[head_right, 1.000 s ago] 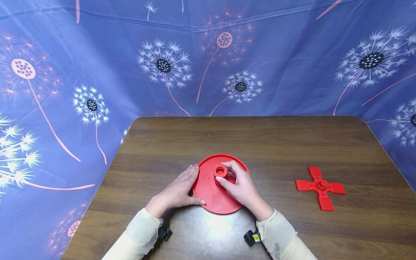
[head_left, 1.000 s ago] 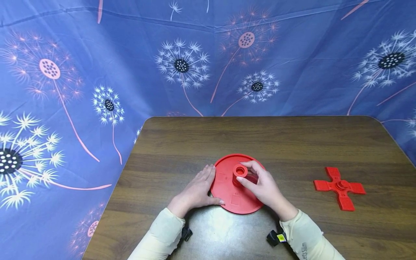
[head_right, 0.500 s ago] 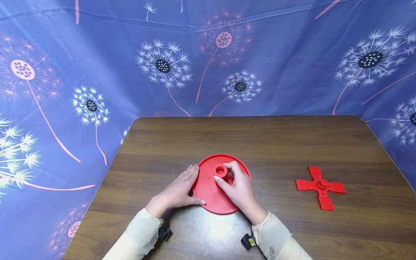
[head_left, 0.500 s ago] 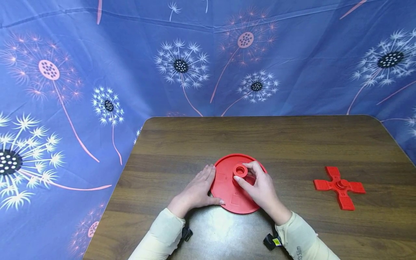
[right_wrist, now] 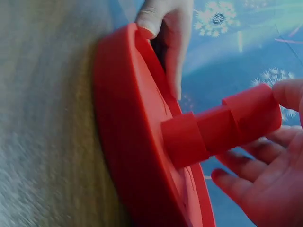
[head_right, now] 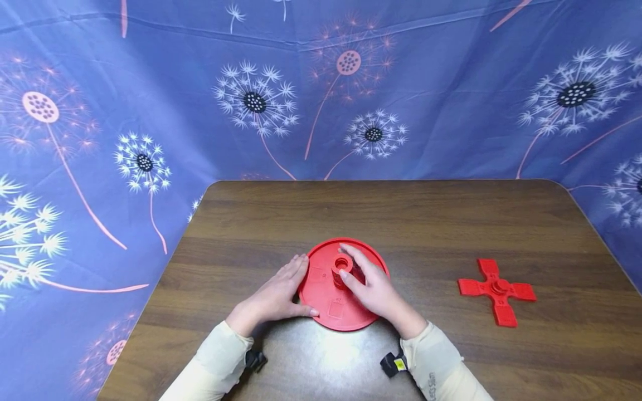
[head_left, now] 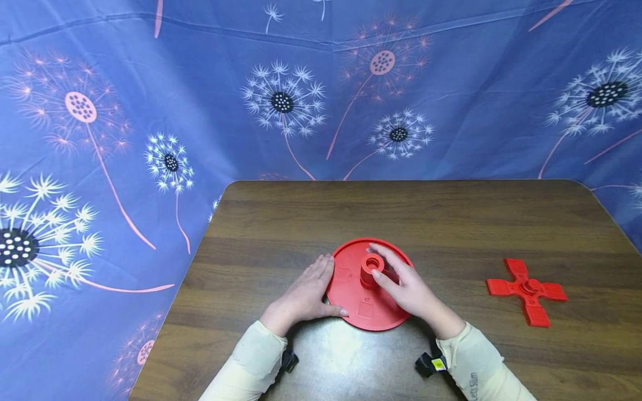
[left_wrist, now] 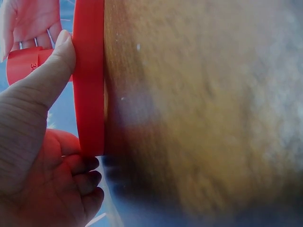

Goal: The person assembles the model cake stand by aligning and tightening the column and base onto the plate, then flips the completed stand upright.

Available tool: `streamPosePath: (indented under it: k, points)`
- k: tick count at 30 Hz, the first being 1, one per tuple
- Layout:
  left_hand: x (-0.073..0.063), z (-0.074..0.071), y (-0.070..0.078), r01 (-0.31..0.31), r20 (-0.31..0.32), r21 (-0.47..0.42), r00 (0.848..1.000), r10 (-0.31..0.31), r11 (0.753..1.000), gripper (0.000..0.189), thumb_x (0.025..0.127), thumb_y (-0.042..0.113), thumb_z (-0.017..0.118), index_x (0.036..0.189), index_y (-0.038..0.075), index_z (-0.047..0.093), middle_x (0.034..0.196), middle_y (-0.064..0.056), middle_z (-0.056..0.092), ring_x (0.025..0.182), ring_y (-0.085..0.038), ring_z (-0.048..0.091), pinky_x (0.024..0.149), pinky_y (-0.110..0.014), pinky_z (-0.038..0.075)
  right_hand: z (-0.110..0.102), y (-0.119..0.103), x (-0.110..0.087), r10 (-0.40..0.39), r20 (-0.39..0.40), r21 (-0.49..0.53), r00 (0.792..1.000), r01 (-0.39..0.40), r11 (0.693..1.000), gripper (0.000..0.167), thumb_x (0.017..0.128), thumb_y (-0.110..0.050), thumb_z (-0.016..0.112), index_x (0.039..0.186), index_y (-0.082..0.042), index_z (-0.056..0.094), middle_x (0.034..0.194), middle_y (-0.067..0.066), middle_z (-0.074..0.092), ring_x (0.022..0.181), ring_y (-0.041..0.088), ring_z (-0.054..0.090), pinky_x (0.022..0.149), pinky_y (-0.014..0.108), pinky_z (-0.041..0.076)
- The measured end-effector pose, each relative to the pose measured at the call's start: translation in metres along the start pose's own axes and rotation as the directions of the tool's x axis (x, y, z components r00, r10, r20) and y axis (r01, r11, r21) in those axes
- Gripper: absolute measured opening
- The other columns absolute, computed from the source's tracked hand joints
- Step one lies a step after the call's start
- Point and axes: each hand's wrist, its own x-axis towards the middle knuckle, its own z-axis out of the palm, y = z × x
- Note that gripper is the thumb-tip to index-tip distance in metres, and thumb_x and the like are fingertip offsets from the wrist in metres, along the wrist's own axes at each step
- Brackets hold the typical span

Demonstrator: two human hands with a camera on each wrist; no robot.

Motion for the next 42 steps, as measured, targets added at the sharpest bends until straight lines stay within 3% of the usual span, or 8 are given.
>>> streamPosePath:
  k: [5,12,18,23,32,42]
  points:
    - [0.001,0.000,0.001,-0.003,0.002,0.001,1.000,0.003,1.000,0.115,0.076,0.063,0.073,0.154,-0.001,0.018,0.161,-0.015,0.016,0.148,-0.029,0.011,0.120,-0.039,0.016,-0.005,0.002,0.000,0.007,0.049,0.079,0.999,-0.011,0.997,0.047,0.096,-0.001,0.058,0.141,-0.004,0.047,0.130,0.014,0.057,0.114,0.022,0.058,0.096,0.016,0.044]
    - [0.001,0.000,0.002,-0.007,-0.004,0.009,1.000,0.007,1.000,0.115,0.076,0.063,0.073,0.154,-0.001,0.018,0.161,-0.016,0.016,0.148,-0.029,0.012,0.119,-0.039,0.017,-0.004,0.001,0.000,0.003,0.024,0.096,1.000,-0.005,0.995,0.041,0.095,-0.001,0.059,0.135,0.002,0.050,0.124,0.014,0.060,0.112,0.020,0.060,0.097,0.019,0.045]
    - [0.002,-0.001,0.004,-0.007,-0.003,0.008,1.000,0.007,1.000,0.115,0.076,0.064,0.073,0.154,0.000,0.018,0.161,-0.015,0.016,0.148,-0.029,0.011,0.120,-0.039,0.016,-0.001,0.002,-0.002,-0.027,-0.048,-0.007,0.999,0.027,1.000,0.042,0.093,0.001,0.062,0.134,-0.003,0.053,0.121,0.010,0.062,0.107,0.017,0.061,0.095,0.015,0.044]
    - [0.003,-0.001,0.005,-0.005,-0.001,0.017,1.000,0.005,1.000,0.115,0.076,0.064,0.072,0.154,-0.001,0.018,0.161,-0.016,0.016,0.148,-0.029,0.011,0.120,-0.039,0.016,0.004,-0.010,-0.004,-0.049,-0.117,-0.103,0.992,0.036,0.994,0.042,0.089,0.006,0.064,0.130,0.000,0.055,0.118,0.014,0.064,0.104,0.025,0.063,0.094,0.012,0.043]
    - [0.003,0.002,0.004,0.003,-0.002,0.012,1.000,-0.003,1.000,0.116,0.076,0.063,0.073,0.154,-0.001,0.017,0.161,-0.016,0.016,0.148,-0.029,0.012,0.119,-0.039,0.017,0.010,0.001,-0.008,-0.023,-0.175,-0.200,0.984,-0.013,0.980,0.045,0.090,-0.003,0.067,0.133,-0.008,0.055,0.118,0.006,0.065,0.107,0.019,0.061,0.097,0.010,0.039]
    - [0.000,0.002,0.002,0.009,-0.008,0.006,1.000,-0.009,1.000,0.115,0.076,0.063,0.073,0.154,-0.002,0.018,0.160,-0.017,0.018,0.148,-0.030,0.013,0.119,-0.040,0.018,0.009,-0.002,-0.006,0.003,-0.097,-0.101,0.995,-0.013,0.995,0.045,0.093,-0.005,0.064,0.137,-0.005,0.051,0.125,0.007,0.061,0.113,0.022,0.059,0.100,0.014,0.040]
